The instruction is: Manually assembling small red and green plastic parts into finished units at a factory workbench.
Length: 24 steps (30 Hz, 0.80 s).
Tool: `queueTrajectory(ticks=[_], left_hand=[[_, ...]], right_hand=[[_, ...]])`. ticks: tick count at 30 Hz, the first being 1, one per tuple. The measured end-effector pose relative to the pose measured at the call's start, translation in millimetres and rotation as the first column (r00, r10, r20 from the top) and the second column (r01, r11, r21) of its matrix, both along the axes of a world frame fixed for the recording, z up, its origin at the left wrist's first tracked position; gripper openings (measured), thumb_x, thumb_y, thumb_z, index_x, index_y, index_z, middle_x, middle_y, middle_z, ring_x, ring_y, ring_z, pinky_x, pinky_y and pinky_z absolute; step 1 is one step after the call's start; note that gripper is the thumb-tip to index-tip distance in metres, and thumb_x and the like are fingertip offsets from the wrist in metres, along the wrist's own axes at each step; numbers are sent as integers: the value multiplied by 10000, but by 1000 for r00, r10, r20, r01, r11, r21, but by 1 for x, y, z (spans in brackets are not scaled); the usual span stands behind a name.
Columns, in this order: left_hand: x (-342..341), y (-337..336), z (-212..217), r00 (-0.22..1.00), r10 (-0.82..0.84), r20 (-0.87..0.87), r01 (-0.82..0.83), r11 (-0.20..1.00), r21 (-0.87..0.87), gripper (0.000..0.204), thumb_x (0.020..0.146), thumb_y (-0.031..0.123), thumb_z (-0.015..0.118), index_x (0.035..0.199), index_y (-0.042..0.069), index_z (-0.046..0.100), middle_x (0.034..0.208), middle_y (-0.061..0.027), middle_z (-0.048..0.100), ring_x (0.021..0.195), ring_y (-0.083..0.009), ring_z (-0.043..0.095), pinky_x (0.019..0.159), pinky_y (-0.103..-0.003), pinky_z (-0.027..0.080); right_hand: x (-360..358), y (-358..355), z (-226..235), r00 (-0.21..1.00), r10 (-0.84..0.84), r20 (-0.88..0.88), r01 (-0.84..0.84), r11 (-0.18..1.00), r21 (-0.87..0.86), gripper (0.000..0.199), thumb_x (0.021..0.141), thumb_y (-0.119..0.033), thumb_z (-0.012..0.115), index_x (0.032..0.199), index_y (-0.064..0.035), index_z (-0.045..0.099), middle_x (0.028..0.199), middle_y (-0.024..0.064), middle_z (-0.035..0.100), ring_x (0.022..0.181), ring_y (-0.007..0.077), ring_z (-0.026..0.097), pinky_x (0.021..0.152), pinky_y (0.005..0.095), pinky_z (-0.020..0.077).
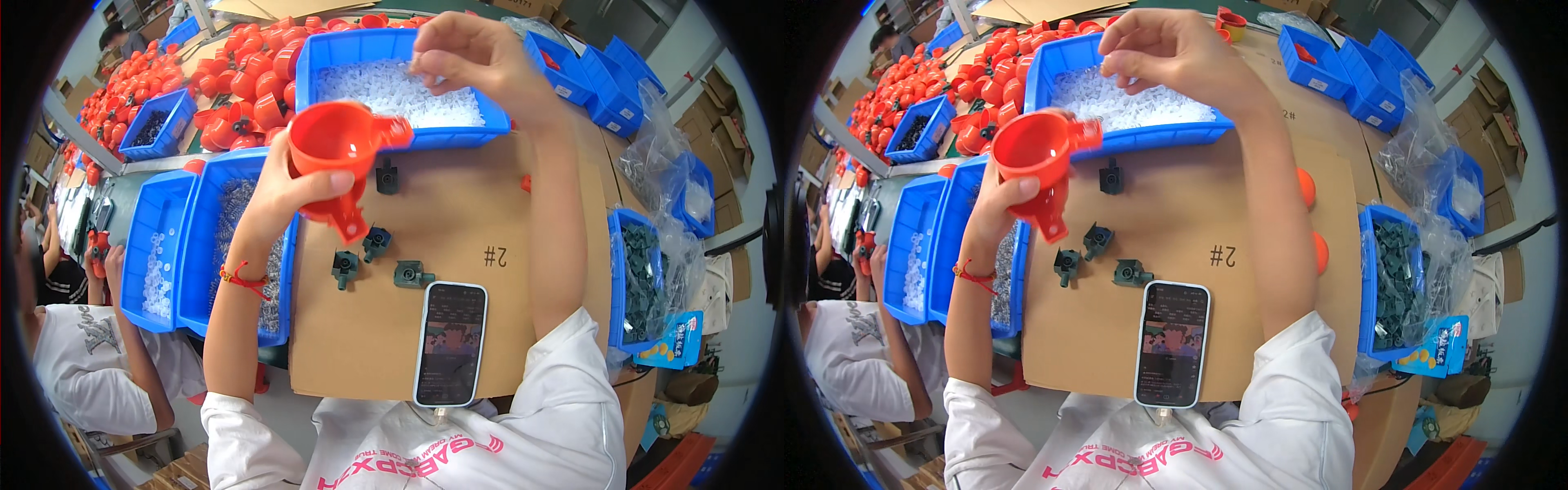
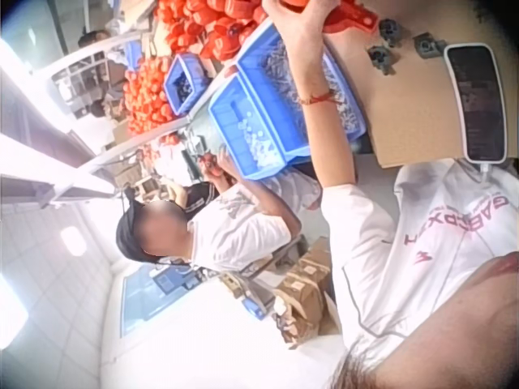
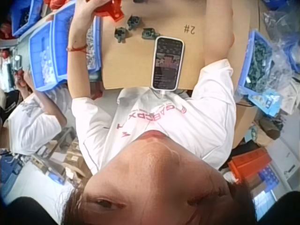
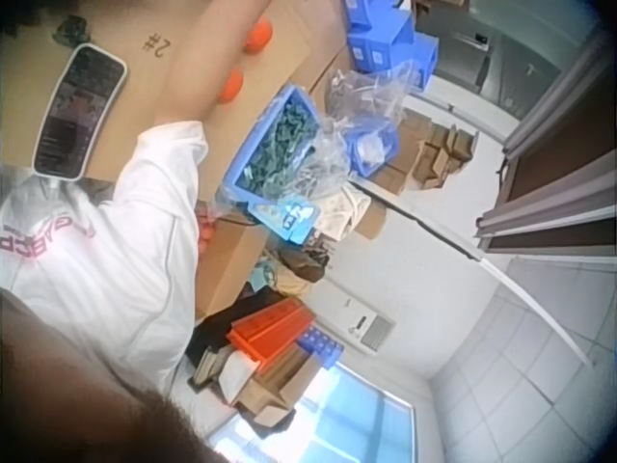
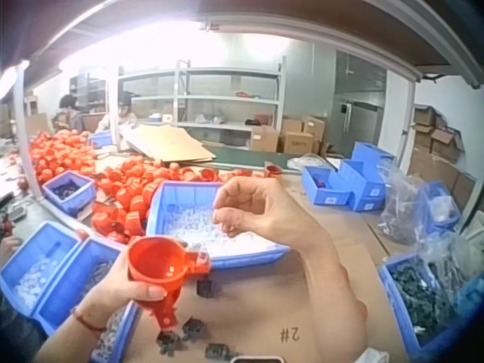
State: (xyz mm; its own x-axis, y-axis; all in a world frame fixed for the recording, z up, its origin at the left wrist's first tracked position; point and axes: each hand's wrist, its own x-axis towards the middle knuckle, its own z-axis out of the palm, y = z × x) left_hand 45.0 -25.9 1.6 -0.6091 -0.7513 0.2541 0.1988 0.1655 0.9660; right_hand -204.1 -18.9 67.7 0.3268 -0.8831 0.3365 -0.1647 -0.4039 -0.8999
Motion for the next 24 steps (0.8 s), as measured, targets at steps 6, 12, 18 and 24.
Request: queueTrajectory(ticks=[6,12,18,24], left_hand=[[-2,-4,0,896,422,-137,-439,888,-134,547,653,196,754,1104,-19,533,958,-91,622,885,-159,605,754,-273,502],[-3,-2,1,866,469,-171,-498,838,-223,499,677,146,737,1103,-10,529,993,-103,622,895,-173,615,757,-281,511],[-3,-2,2,855,476,-207,-515,823,-238,479,682,142,730,1092,-8,534,995,-104,623,903,-174,611,760,-285,511],[-4,-7,-2,844,480,-238,-530,814,-239,435,695,158,724,1059,-16,558,970,-100,633,886,-163,611,749,-274,502]], right_hand=[[35,45,24,956,46,-291,-96,983,-159,112,788,-115,663,793,-8,635,716,32,629,661,104,599,598,226,478],[62,32,-1,834,-24,-551,-99,976,-193,150,766,-157,676,796,-16,632,698,45,627,661,121,603,585,256,482],[70,31,-4,850,-46,-524,-84,972,-222,147,772,-160,663,763,-17,631,693,55,637,648,140,607,573,260,474],[74,29,-15,798,-145,-585,-73,940,-333,188,782,-206,659,786,-19,636,649,47,611,568,123,540,534,254,430]])
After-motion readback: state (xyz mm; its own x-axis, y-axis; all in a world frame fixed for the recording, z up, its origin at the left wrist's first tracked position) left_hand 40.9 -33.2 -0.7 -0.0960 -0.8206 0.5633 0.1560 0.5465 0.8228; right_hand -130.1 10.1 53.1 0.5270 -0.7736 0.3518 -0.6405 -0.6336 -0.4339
